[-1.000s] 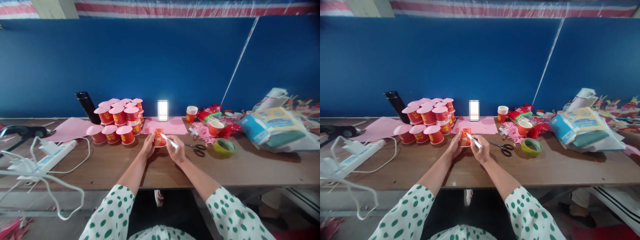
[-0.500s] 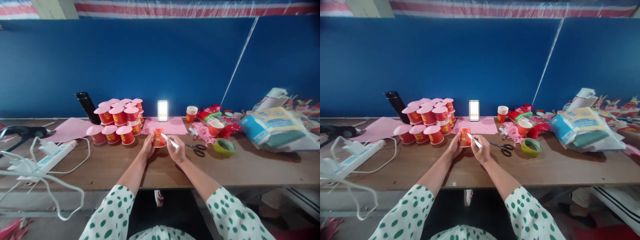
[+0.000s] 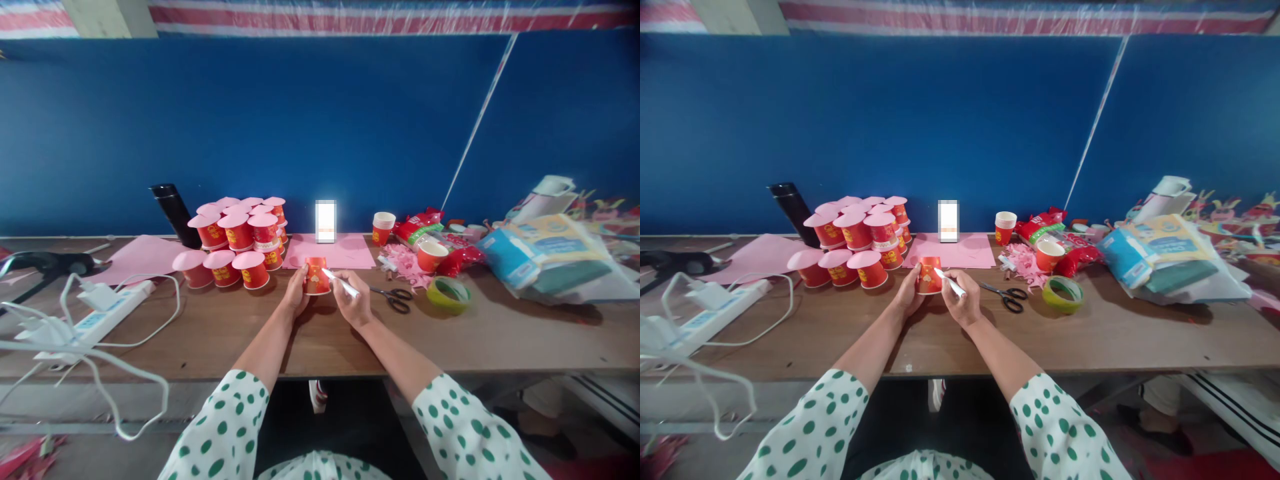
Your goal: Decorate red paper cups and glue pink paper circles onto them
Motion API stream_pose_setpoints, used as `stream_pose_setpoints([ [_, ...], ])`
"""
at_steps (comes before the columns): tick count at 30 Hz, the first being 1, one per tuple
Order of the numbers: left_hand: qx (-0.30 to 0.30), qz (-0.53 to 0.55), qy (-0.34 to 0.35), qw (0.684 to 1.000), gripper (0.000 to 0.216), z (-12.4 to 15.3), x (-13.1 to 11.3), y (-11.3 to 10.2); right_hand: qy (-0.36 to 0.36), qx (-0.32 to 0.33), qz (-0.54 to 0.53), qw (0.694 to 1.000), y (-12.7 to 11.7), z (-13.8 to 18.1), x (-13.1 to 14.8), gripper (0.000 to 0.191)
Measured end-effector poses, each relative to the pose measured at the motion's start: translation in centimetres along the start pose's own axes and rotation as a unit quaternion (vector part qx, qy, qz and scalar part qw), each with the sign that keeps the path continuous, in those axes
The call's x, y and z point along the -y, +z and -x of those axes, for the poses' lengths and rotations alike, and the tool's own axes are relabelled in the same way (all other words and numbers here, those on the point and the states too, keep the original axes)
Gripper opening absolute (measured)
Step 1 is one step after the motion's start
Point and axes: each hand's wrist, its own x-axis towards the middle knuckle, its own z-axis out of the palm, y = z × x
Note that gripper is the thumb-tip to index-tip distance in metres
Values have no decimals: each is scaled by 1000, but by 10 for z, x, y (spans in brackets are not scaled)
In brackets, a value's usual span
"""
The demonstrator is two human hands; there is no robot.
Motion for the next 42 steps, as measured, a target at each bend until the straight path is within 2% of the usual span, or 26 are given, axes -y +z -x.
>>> stream_pose_setpoints([
  [12,-6,1,3,1000,31,1,-1,1,-2,-1,11,1000,2,2,-4,12],
  [22,-8,-4,6,1000,32,1,-1,2,9,-24,0,1000,0,0,3,14],
  [42,-3,-4,2,1000,32,1,-1,2,-10,10,-9,1000,1,1,2,13],
])
